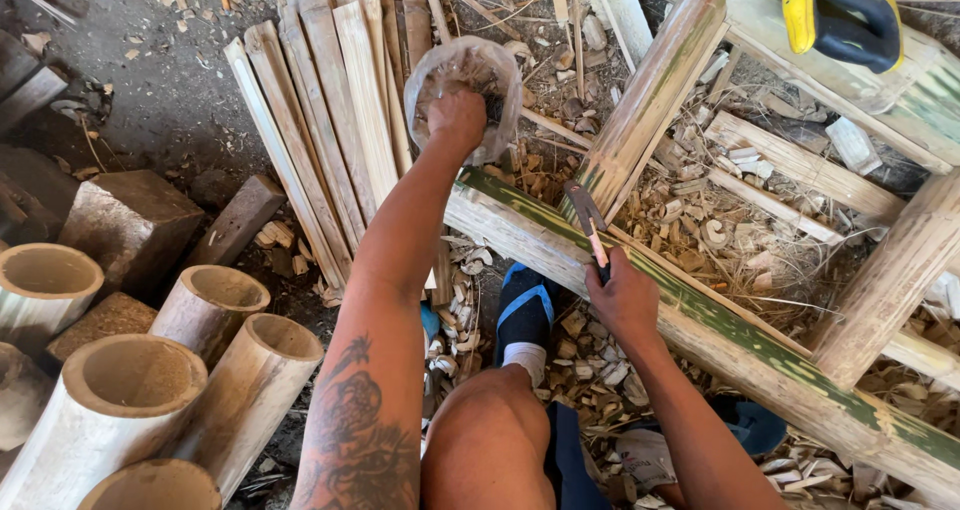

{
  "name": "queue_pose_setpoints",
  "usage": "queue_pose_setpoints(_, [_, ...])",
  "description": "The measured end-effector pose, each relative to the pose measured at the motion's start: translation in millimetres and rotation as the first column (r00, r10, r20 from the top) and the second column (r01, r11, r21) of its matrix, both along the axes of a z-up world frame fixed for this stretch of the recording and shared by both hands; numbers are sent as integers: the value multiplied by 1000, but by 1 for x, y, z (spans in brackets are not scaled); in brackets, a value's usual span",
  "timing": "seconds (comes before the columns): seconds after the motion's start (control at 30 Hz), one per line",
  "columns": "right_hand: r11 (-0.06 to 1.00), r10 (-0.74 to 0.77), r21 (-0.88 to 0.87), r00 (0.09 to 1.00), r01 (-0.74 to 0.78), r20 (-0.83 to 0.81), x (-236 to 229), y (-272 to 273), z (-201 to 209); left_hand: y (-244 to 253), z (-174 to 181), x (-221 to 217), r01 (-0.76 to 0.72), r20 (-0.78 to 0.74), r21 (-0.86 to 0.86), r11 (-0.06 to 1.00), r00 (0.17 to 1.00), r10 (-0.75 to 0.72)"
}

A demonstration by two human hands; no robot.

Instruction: The person assembles a bamboo frame by hammering nails into bamboo slats, sawing pieces to size, and fitting them into a larger structure. The person uses a hammer, saw, and nails to secure the bamboo components together.

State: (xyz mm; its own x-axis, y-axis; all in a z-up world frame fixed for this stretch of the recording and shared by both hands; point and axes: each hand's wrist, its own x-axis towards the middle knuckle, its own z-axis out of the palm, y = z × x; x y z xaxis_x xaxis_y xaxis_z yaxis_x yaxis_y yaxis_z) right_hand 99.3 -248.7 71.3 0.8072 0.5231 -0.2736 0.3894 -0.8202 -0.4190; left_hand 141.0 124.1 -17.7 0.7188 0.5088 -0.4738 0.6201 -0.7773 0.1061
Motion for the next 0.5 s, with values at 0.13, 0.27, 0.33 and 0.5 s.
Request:
queue_pose_setpoints(0.13, [1000, -8, -19, 1000, 8, -6, -1, 1, 3, 8, -2, -5, -44, 75, -77, 996, 996, 50])
queue_pose_setpoints(0.27, [1000, -19, -25, 1000, 19, -7, 0, 2, 3, 13, 1, -11, 53, 148, -48, 997, 988, -45])
queue_pose_setpoints(0.33, [999, -38, -13, 998, 38, -40, -2, -1, 1, 12, 11, -16, 120, 138, -80, 989, 984, -109])
queue_pose_setpoints(0.5, [941, -99, 312, 989, 130, -112, 4, -15, -14, 9, 80, -18, 286, 325, -241, 927, 924, -200])
